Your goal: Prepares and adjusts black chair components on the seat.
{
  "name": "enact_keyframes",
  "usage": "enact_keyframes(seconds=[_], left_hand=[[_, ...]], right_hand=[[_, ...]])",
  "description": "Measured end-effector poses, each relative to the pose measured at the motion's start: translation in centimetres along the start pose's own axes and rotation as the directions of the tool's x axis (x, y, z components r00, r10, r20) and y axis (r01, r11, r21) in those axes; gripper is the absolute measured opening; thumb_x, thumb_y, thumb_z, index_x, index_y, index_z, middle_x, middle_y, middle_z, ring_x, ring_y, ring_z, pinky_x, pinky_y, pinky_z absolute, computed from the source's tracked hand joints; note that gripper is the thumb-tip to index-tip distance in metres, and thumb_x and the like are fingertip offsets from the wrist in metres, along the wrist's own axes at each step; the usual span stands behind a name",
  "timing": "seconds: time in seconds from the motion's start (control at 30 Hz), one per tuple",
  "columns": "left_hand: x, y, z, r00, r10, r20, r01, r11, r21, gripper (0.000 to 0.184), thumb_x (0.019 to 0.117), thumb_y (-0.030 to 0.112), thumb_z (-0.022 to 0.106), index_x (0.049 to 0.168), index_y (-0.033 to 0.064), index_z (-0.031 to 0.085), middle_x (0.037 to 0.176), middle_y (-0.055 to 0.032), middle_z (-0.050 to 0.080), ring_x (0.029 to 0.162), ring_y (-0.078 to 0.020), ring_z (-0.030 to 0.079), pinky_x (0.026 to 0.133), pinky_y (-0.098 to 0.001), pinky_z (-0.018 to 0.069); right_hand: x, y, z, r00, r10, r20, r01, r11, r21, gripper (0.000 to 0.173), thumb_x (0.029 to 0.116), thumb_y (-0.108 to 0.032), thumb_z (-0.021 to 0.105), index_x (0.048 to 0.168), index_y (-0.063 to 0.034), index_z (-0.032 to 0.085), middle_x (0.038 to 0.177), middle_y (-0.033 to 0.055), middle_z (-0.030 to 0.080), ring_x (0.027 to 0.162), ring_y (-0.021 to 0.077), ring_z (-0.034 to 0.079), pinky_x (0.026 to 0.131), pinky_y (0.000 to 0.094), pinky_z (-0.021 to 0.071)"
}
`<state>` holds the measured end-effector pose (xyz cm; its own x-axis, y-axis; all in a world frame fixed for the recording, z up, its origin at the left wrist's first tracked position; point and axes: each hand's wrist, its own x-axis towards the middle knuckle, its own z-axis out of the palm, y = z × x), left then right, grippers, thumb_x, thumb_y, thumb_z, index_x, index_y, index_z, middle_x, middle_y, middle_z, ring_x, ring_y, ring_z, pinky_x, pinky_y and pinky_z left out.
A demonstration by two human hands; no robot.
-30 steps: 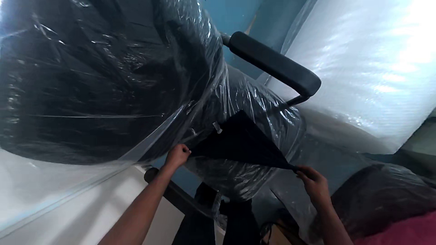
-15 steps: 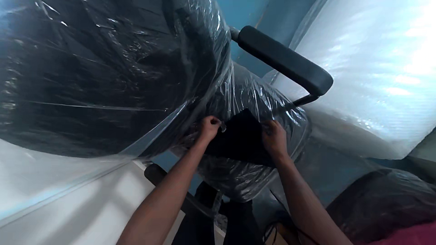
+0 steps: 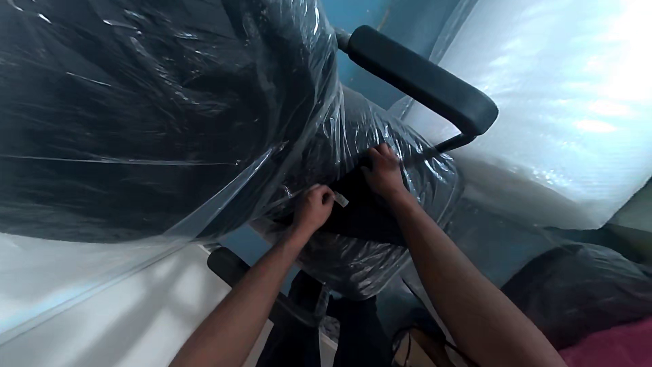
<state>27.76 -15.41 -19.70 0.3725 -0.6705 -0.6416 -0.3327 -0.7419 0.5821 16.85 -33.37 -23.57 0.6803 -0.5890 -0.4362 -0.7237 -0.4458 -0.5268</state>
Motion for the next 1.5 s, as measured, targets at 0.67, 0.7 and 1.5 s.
enact_keyframes(seconds=[0.67, 0.7, 1.5], left_hand=[[3.1, -0.3, -1.6, 0.961, 0.276, 0.002, -0.276, 0.96, 0.04, 0.016, 0.099, 0.008, 0.065, 0.11, -0.0004, 0.074, 0.115, -0.0184, 0.07, 0.111, -0.0312, 0.066, 0.102, -0.0473, 0.0514], [2.5, -0.9, -1.3, 0.953, 0.302, 0.013, -0.302, 0.952, 0.057, 0.015, 0.0984, 0.008, 0.066, 0.108, 0.0005, 0.075, 0.115, -0.0175, 0.07, 0.113, -0.0317, 0.066, 0.102, -0.0481, 0.051], [5.1, 0.1, -0.6, 0.932, 0.163, 0.325, -0.288, 0.876, 0.388, 0.027, 0.0954, 0.019, 0.073, 0.117, 0.0033, 0.071, 0.121, -0.0191, 0.066, 0.123, -0.0383, 0.058, 0.11, -0.0573, 0.0414]], right_hand=[[-6.1, 0.2, -2.1, 0.99, -0.132, -0.042, 0.137, 0.974, 0.179, 0.013, 0.092, -0.001, 0.067, 0.103, 0.0019, 0.073, 0.107, 0.0235, 0.068, 0.11, 0.0431, 0.062, 0.097, 0.0607, 0.048], [-7.4, 0.4, -1.8, 0.988, -0.157, -0.011, 0.156, 0.972, 0.175, 0.013, 0.0901, 0.001, 0.067, 0.102, 0.0009, 0.074, 0.105, 0.0224, 0.068, 0.108, 0.0427, 0.062, 0.096, 0.0608, 0.048], [-6.3, 1.5, 0.3, 0.961, 0.081, 0.264, -0.028, 0.979, -0.2, 0.031, 0.085, -0.016, 0.083, 0.112, -0.005, 0.073, 0.119, 0.0196, 0.066, 0.123, 0.0435, 0.054, 0.099, 0.0662, 0.0382]])
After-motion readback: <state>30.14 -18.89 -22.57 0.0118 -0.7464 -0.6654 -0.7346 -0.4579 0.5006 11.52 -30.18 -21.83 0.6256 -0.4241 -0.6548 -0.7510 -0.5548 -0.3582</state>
